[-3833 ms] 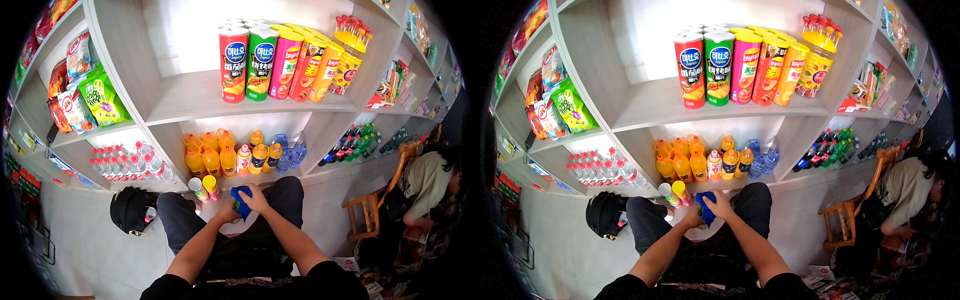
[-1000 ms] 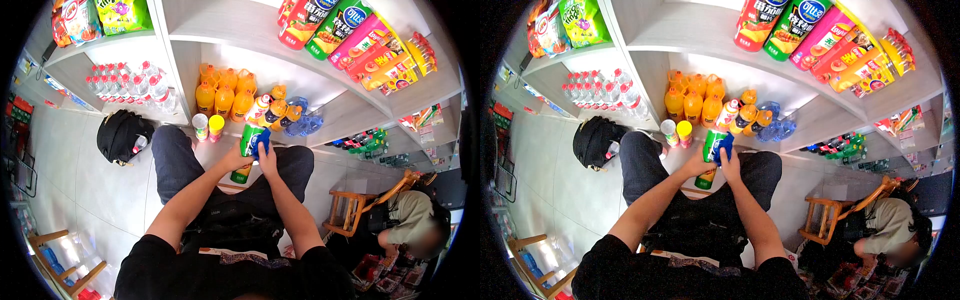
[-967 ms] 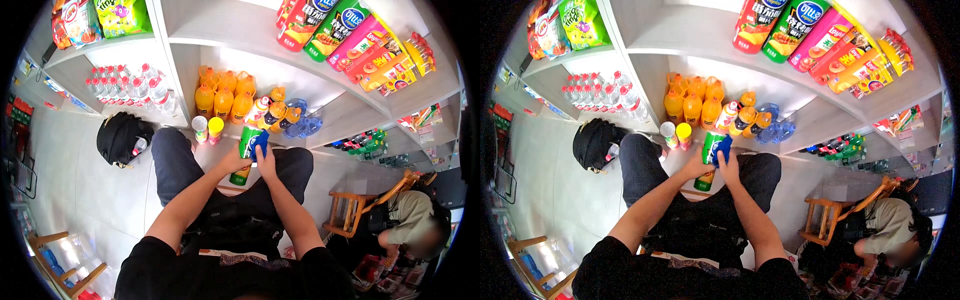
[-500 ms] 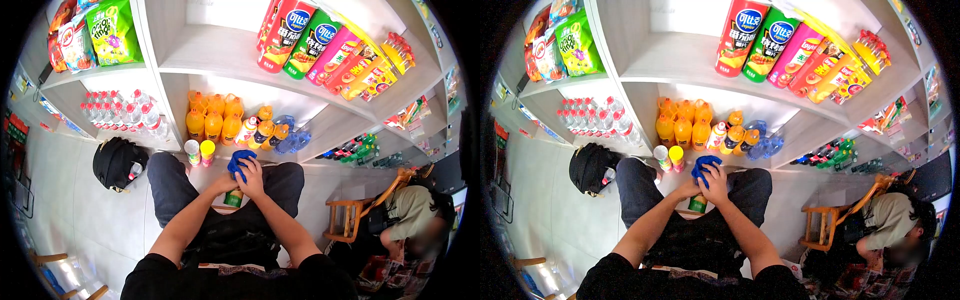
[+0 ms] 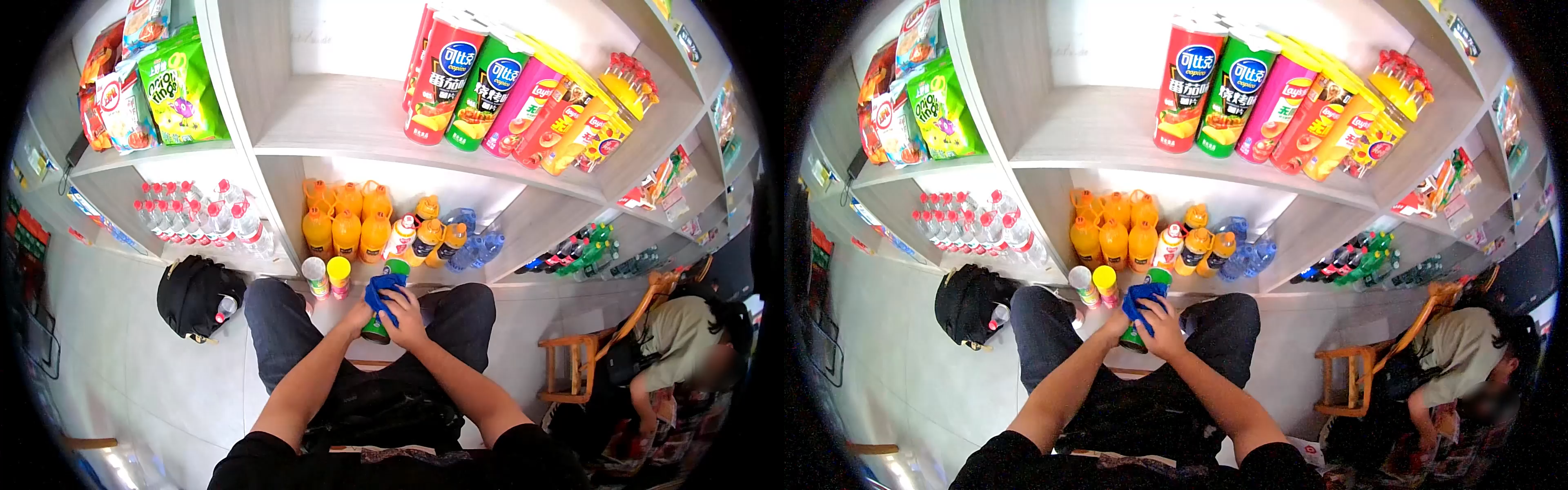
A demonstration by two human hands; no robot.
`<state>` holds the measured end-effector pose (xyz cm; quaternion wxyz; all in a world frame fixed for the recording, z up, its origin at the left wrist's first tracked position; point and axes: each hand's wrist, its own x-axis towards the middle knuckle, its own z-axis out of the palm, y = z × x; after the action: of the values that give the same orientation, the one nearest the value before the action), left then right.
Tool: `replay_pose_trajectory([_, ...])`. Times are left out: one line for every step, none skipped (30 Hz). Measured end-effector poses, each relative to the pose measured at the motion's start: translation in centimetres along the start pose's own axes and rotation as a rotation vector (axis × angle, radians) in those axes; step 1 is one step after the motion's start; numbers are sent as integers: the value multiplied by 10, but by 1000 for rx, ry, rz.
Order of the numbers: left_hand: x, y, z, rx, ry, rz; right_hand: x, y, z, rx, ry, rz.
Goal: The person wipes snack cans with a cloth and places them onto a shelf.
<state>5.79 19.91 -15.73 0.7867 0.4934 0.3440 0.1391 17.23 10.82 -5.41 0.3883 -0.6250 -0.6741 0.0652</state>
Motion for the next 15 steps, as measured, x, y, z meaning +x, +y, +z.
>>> replay_pose_trajectory([7,-13,-4,70,-9,10,1,0,1,9,26,18])
replay_pose_trajectory([13,-20,-9,142,-17,21,2,3,0,-48,68,57])
replay_pose_trajectory([17,-22,-12,214,-25,31,3,9,1,-111,90,105])
replay_pose_trajectory([-22,30,16,209,91,1,5,11,0,-129,126,139])
replay_pose_trajectory([-19,28,19,211,102,33,7,11,-1,-147,161,173])
replay_pose_trajectory([-18,24,21,212,112,64,7,11,-1,-137,152,179])
replay_pose_trajectory([-16,21,24,212,122,97,7,11,-1,-127,142,185])
replay_pose_trajectory([-24,28,32,28,157,100,6,11,-2,-119,131,189])
replay_pose_trajectory([-21,28,31,-105,118,47,5,11,-3,-78,127,165])
replay_pose_trajectory([-17,28,27,-238,79,-5,4,12,-3,-37,124,140])
replay_pose_trajectory([-18,34,24,-369,40,-58,5,10,-3,5,121,114])
replay_pose_trajectory([-19,39,20,-513,-55,-166,4,7,-2,27,109,90])
replay_pose_trajectory([-21,43,18,-567,-33,-143,3,3,-3,39,81,49])
replay_pose_trajectory([-30,57,19,-619,-11,-119,3,-1,-4,53,54,8])
replay_pose_trajectory([-35,65,18,-671,11,-96,3,-5,-5,66,28,-32])
